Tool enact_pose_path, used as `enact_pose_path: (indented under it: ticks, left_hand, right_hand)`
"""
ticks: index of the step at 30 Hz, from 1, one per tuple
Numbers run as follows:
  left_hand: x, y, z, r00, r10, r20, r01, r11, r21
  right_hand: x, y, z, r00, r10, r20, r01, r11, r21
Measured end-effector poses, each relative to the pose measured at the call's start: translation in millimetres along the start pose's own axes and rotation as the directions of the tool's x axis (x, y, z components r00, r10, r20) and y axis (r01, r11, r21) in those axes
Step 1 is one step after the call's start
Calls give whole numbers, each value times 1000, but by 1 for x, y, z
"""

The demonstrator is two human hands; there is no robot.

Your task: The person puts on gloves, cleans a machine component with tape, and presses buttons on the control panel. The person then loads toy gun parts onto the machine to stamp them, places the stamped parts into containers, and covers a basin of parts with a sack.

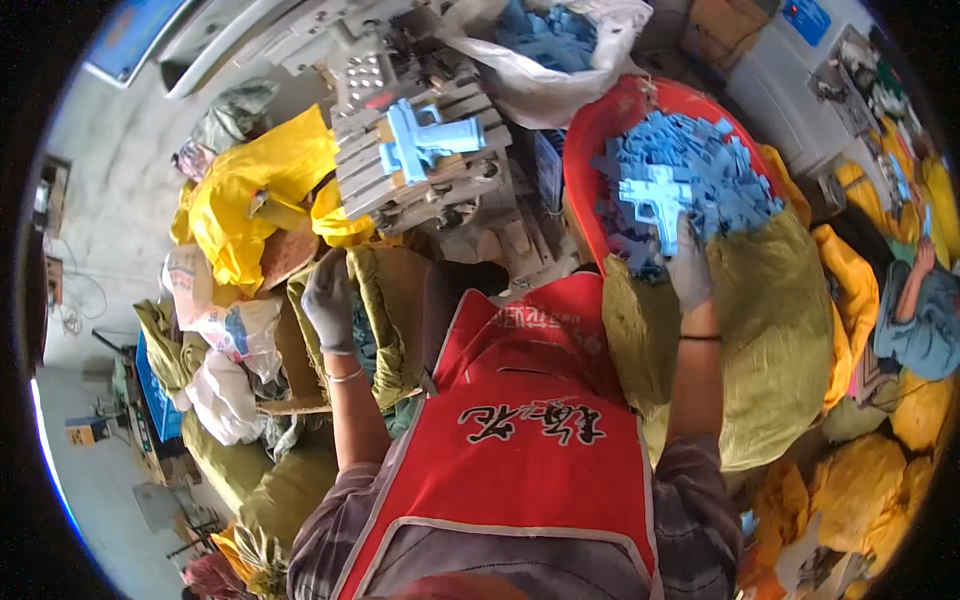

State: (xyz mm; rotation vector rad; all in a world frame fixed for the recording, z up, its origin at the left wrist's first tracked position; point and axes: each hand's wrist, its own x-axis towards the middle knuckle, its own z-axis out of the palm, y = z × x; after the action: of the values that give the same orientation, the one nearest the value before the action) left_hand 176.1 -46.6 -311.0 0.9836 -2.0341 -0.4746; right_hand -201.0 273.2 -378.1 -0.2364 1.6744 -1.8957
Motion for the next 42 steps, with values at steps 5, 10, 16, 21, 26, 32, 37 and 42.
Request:
enact_pose_path:
  ticks: [5,10,16,21,26,32,37,42]
  left_hand:
    - [30,28,-1,995,95,-34,-97,995,-39]
    - [59,47,9,981,191,41,-187,979,-75]
    - [92,54,26,948,269,170,-261,963,-65]
    - [112,58,41,902,190,387,-83,957,-277]
    - [127,60,46,844,403,355,-385,915,-123]
    - [107,47,25,950,287,121,-264,949,-174]
    - [43,-24,-27,996,-78,-36,66,962,-265]
    - [-27,-84,-80,938,-328,-116,303,934,-191]
  right_hand:
    - [-29,17,27,999,-44,26,36,965,260]
    - [-48,12,33,971,-194,138,167,969,183]
    - [-51,14,17,972,-179,151,137,959,250]
    - [-52,23,13,935,-321,149,338,935,-106]
    - [-40,14,23,829,-462,315,559,686,-465]
    - [-25,-66,129,804,-506,312,594,702,-392]
    - [13,-88,218,427,-621,657,903,264,-338]
    - [39,-95,252,365,-391,845,926,57,-373]
